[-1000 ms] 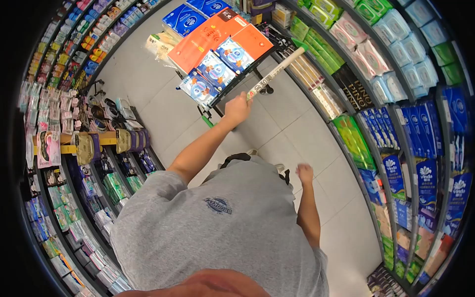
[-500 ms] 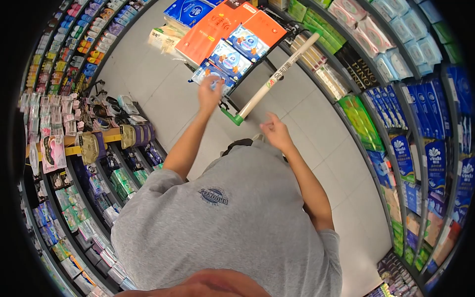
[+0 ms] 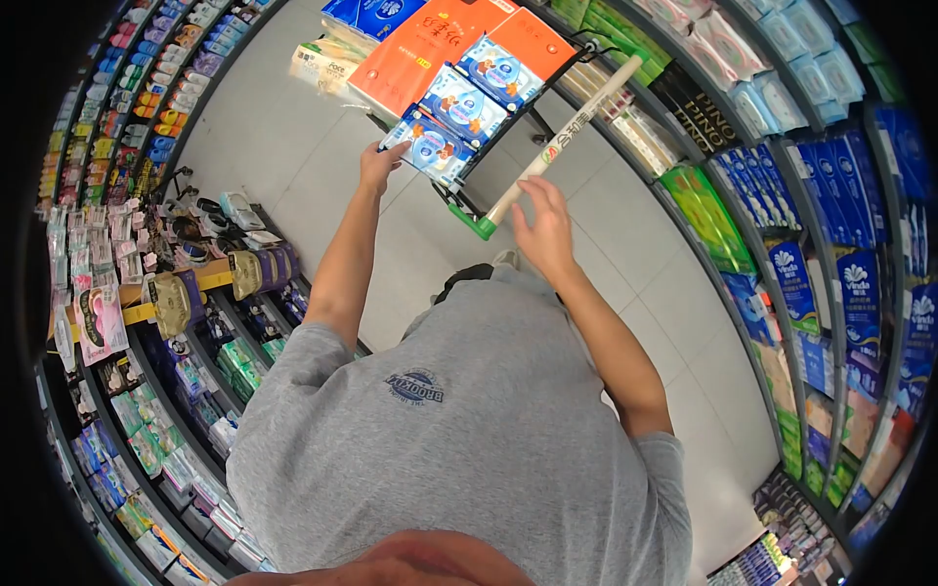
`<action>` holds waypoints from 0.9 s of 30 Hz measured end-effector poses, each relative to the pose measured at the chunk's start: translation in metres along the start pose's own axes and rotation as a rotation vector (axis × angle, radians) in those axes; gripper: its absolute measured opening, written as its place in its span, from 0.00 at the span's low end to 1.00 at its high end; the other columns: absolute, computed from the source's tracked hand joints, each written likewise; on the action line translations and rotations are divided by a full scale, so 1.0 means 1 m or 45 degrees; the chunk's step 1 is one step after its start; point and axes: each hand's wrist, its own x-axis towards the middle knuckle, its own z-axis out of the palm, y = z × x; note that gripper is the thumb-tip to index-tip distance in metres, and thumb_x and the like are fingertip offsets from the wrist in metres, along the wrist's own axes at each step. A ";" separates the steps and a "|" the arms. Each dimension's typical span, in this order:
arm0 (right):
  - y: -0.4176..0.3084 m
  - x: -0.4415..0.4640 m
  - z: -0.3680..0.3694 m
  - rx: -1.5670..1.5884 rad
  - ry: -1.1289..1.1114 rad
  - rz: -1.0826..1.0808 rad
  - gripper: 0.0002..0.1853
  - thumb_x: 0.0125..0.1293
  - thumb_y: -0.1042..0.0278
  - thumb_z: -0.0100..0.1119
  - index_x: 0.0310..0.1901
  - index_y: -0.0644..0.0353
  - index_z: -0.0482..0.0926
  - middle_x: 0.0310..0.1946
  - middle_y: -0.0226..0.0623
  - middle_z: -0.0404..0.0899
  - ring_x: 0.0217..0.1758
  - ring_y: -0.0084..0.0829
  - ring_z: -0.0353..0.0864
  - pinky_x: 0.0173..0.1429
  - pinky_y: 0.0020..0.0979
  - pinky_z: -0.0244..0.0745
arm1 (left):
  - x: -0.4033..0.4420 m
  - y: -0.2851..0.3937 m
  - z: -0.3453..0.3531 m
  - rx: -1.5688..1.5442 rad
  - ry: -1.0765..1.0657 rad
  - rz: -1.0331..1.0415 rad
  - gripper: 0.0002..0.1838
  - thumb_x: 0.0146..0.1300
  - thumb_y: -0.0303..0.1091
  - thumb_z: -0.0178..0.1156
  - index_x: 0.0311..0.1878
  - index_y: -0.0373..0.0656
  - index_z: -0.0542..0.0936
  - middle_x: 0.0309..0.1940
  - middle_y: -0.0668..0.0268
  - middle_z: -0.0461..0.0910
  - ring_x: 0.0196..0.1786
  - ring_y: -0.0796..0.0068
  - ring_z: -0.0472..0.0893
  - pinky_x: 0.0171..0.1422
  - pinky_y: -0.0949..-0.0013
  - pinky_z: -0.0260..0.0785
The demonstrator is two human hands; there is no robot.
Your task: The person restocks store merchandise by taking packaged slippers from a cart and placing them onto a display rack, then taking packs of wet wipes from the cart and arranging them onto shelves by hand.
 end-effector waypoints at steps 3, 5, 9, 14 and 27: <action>0.000 0.011 0.000 0.028 -0.010 -0.005 0.16 0.57 0.73 0.62 0.49 0.61 0.78 0.53 0.46 0.75 0.57 0.48 0.74 0.59 0.41 0.71 | 0.010 -0.004 0.009 -0.092 -0.047 -0.058 0.25 0.48 0.32 0.74 0.47 0.29 0.76 0.35 0.58 0.82 0.35 0.71 0.81 0.38 0.71 0.74; -0.003 0.015 0.003 0.037 -0.013 0.004 0.15 0.57 0.73 0.62 0.47 0.62 0.79 0.53 0.45 0.76 0.57 0.48 0.74 0.59 0.42 0.71 | 0.005 0.004 0.009 -0.107 -0.065 -0.047 0.24 0.48 0.31 0.74 0.46 0.30 0.76 0.36 0.57 0.81 0.34 0.71 0.81 0.37 0.72 0.74; -0.005 0.019 0.007 0.061 -0.028 0.007 0.13 0.57 0.73 0.61 0.45 0.61 0.80 0.49 0.45 0.78 0.54 0.48 0.76 0.58 0.41 0.72 | -0.021 0.022 0.012 -0.370 -0.090 -0.050 0.23 0.51 0.27 0.72 0.47 0.30 0.73 0.38 0.57 0.80 0.34 0.71 0.82 0.38 0.72 0.77; -0.019 0.024 0.015 0.101 -0.067 0.044 0.12 0.57 0.73 0.61 0.44 0.61 0.80 0.47 0.45 0.79 0.52 0.47 0.77 0.56 0.40 0.74 | -0.044 0.041 0.003 -0.358 -0.055 0.136 0.22 0.50 0.24 0.71 0.47 0.32 0.72 0.38 0.59 0.79 0.35 0.71 0.82 0.38 0.70 0.77; -0.051 0.103 -0.008 0.171 -0.041 -0.155 0.23 0.57 0.67 0.68 0.54 0.63 0.75 0.47 0.44 0.79 0.47 0.35 0.80 0.48 0.32 0.76 | -0.078 0.136 -0.002 -0.866 -0.316 0.271 0.18 0.57 0.25 0.66 0.50 0.32 0.74 0.44 0.58 0.80 0.46 0.69 0.81 0.48 0.65 0.76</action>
